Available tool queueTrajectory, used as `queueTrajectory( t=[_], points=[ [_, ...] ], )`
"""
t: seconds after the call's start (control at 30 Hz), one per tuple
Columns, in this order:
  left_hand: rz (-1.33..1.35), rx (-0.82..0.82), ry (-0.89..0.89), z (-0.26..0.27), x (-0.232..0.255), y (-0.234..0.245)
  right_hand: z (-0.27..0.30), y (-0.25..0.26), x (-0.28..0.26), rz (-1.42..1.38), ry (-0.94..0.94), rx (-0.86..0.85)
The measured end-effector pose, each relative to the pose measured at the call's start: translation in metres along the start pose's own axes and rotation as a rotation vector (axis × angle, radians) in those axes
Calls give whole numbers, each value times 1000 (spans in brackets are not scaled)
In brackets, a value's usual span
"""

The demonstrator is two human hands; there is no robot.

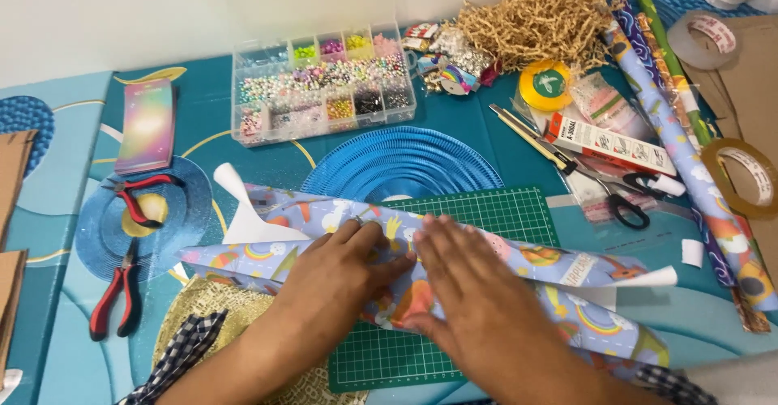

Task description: Wrapping a small cardboard box with decorative paper using tape and scissors on a craft table.

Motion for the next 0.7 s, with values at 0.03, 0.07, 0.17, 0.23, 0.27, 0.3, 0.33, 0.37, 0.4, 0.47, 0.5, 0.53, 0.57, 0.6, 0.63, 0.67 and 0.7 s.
queueTrajectory(
  t=[0.03, 0.07, 0.17, 0.23, 0.27, 0.3, 0.33, 0.37, 0.4, 0.47, 0.5, 0.53, 0.57, 0.6, 0.63, 0.67, 0.7],
  points=[
    [-6, 0, 4, -2, -2, 2, 5, -12, -5, -2, 4, 6],
    [32, 15, -2, -2, -3, 3, 11, -21, -11, -41, -3, 48],
    [154, 109, -48, -2, -15, 12, 20, -30, -20, -80, -8, 120],
    [235, 194, -89, 3, -29, 35, 22, -27, -24, -76, -5, 151],
    [344, 150, -97, 6, -37, 49, 23, -26, -25, -81, -13, 193],
    [452, 107, -104, 8, -45, 64, 23, -24, -25, -86, -22, 234],
    [447, 108, -100, 16, -48, 69, 23, -23, -25, -89, -17, 237],
    [350, 25, -82, 22, -51, 71, 22, -22, -25, -69, -17, 245],
    [255, -58, -64, 29, -54, 71, 23, -21, -25, -48, -18, 251],
    [218, -73, -25, 36, -57, 65, 23, -24, -23, -40, 0, 253],
    [183, -88, 10, 39, -59, 62, 23, -25, -22, -32, 14, 254],
    [182, -88, 13, 42, -65, 60, 23, -26, -22, -34, 16, 255],
    [130, -34, 5, 46, -71, 62, 23, -26, -21, -30, 20, 265],
    [79, 19, -4, 50, -76, 63, 24, -26, -21, -25, 23, 274],
    [78, 19, -2, 50, -82, 63, 23, -27, -21, -26, 25, 275],
    [-5, 24, 17, 50, -88, 63, 23, -27, -21, -23, 20, 282],
    [-89, 28, 35, 51, -94, 65, 24, -28, -21, -21, 16, 289]
  ],
)
Point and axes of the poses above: each hand's wrist, its own z-axis away from the middle knuckle, its own y-axis out of the back of the hand, x = y × z, the point moved 6 cm from there along -z, towards the middle knuckle, and after that the axes turned 10 degrees about -y, right-handed, at the moved point
